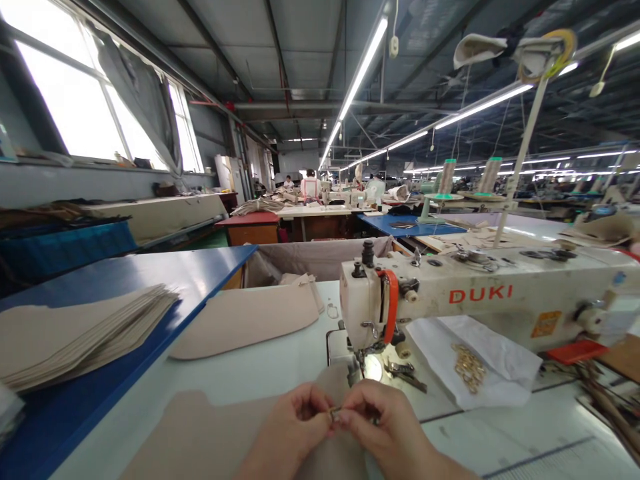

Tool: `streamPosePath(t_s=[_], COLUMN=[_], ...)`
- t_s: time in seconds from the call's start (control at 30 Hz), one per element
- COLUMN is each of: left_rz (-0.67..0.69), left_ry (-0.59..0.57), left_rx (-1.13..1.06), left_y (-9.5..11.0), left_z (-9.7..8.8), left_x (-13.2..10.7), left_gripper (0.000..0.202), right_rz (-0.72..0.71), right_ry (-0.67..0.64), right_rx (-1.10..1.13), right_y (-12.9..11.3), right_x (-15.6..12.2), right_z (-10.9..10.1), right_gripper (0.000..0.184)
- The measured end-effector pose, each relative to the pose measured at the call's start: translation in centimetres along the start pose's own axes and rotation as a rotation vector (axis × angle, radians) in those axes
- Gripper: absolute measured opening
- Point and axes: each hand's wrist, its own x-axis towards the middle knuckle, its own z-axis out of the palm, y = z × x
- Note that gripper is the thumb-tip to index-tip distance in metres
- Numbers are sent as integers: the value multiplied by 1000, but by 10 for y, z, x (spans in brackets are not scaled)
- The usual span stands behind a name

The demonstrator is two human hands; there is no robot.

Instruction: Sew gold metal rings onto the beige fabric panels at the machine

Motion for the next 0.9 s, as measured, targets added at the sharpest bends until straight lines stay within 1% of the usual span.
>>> streamPosePath(t_s=[0.1, 0.17, 0.3, 0.37, 0.43, 0.57, 0.67, 0.77, 0.87, 0.9], left_rz=[32, 38, -25, -21, 17, 139, 212, 256, 267, 263], left_ry=[-9, -17, -26, -26, -16, 20, 48, 60, 59, 57], left_rx=[-22, -30, -44, -52, -37, 43, 94, 143, 167, 169], left_y=[2, 2, 2, 3, 3, 2, 3, 3, 2, 2], left_z=[0, 0, -1, 0, 1, 2, 2, 2, 3, 3], left_x=[-3, -4, -5, -6, -7, -12, -16, -18, -18, -18], left_gripper=[13, 15, 20, 24, 24, 15, 11, 8, 7, 7], right_rz=[36, 26, -7, -15, -32, -58, 15, 101, 160, 170], right_ry=[50, 79, 92, 80, 63, 43, 37, 23, -9, -14], right_rx=[-15, -53, -114, -102, -80, -38, 117, 300, 327, 323], right_y=[-4, -6, -4, -3, -3, -4, -3, -1, 0, 0], right_x=[-1, 0, 1, 0, -1, -4, -5, -4, -4, -4], right_z=[1, 1, -1, -2, -3, -2, -1, -1, -2, -3], right_gripper=[11, 11, 10, 10, 10, 11, 5, 8, 2, 3])
